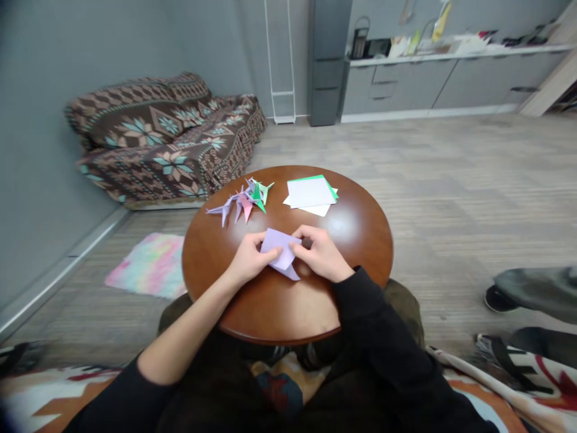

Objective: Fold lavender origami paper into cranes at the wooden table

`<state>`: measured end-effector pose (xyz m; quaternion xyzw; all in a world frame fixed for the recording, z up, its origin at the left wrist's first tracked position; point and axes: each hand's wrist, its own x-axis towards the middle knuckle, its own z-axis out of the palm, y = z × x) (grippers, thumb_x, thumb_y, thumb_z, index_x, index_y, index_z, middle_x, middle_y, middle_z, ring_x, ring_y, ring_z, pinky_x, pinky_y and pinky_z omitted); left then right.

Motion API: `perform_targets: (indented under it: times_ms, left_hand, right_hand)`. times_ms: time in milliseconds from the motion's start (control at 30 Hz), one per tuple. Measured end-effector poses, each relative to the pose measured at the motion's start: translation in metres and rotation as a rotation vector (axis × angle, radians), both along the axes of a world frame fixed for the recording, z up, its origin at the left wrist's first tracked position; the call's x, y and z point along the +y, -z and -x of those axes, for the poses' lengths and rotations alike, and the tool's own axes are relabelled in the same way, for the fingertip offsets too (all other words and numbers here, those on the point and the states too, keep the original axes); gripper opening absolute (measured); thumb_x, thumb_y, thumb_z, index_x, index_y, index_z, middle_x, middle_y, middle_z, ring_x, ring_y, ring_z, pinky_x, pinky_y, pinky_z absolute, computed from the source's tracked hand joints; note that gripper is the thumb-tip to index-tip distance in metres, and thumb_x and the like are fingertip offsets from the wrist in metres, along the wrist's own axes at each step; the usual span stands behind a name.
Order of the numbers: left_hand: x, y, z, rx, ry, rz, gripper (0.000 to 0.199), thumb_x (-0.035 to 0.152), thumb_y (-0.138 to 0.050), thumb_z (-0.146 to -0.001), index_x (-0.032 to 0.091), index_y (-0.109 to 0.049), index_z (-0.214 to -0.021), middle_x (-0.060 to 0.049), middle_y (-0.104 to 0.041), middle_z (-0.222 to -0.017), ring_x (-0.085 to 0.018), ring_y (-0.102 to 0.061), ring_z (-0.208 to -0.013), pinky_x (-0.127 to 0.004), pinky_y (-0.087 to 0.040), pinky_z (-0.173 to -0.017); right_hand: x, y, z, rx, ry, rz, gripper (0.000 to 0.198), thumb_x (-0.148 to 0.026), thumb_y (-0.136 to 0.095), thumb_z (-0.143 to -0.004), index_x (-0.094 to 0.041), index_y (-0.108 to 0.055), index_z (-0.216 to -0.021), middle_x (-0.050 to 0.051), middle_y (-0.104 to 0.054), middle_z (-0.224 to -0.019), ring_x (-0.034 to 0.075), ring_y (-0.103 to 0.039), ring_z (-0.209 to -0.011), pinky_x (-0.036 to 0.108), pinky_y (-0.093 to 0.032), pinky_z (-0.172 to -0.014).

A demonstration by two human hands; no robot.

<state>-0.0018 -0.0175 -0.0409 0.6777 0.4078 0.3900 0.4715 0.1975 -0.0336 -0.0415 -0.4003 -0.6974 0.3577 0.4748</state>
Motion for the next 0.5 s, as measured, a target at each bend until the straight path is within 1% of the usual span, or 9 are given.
perform_targets:
  times_ms: [100, 200, 300, 400, 500]
  left_hand:
    - [0.000, 0.000, -0.001, -0.010, 0.003, -0.002, 0.018, 0.024, -0.067, -0.071, 0.011, -0.072, -0.081, -0.001, -0.068, -0.071, -0.014, -0.058, -0.062, -0.025, -0.043, -0.060]
    - [0.000, 0.001, 0.000, -0.021, -0.013, -0.010, 0.010, 0.023, -0.065, -0.069, 0.013, -0.066, -0.069, 0.000, -0.064, -0.066, -0.013, -0.056, -0.060, -0.024, -0.042, -0.060]
    - [0.003, 0.001, 0.003, -0.022, -0.043, -0.021, 0.011, 0.022, -0.065, -0.068, 0.014, -0.061, -0.061, 0.001, -0.061, -0.060, -0.012, -0.054, -0.057, -0.024, -0.041, -0.059]
    - [0.007, -0.001, 0.010, -0.033, -0.092, -0.055, 0.007, 0.020, -0.064, -0.067, 0.015, -0.064, -0.063, 0.000, -0.063, -0.062, -0.013, -0.056, -0.060, -0.025, -0.042, -0.060]
    - [0.010, -0.003, 0.015, -0.067, -0.147, -0.111, 0.009, 0.020, -0.063, -0.071, 0.016, -0.063, -0.064, -0.001, -0.062, -0.064, -0.014, -0.055, -0.063, -0.025, -0.043, -0.063]
  right_hand:
    - [0.000, 0.001, -0.003, -0.003, -0.001, 0.001, 0.010, -0.021, -0.066, -0.083, -0.018, -0.064, -0.074, -0.001, -0.065, -0.074, 0.016, -0.058, -0.071, 0.029, -0.044, -0.071]
    - [0.001, 0.005, -0.008, 0.011, 0.016, 0.007, 0.009, -0.023, -0.067, -0.084, -0.019, -0.065, -0.076, 0.000, -0.066, -0.076, 0.017, -0.058, -0.073, 0.030, -0.044, -0.073]
    - [0.003, 0.010, -0.018, 0.045, 0.048, 0.022, 0.010, -0.026, -0.068, -0.084, -0.019, -0.067, -0.077, 0.001, -0.067, -0.077, 0.018, -0.059, -0.074, 0.031, -0.045, -0.073]
    - [0.004, 0.013, -0.030, 0.118, 0.134, 0.034, 0.012, -0.029, -0.069, -0.084, -0.019, -0.066, -0.077, 0.001, -0.066, -0.074, 0.017, -0.057, -0.070, 0.030, -0.044, -0.068]
    - [0.006, 0.014, -0.039, 0.204, 0.235, 0.043, 0.017, -0.033, -0.069, -0.084, -0.020, -0.063, -0.075, -0.002, -0.060, -0.067, 0.015, -0.052, -0.061, 0.028, -0.040, -0.060]
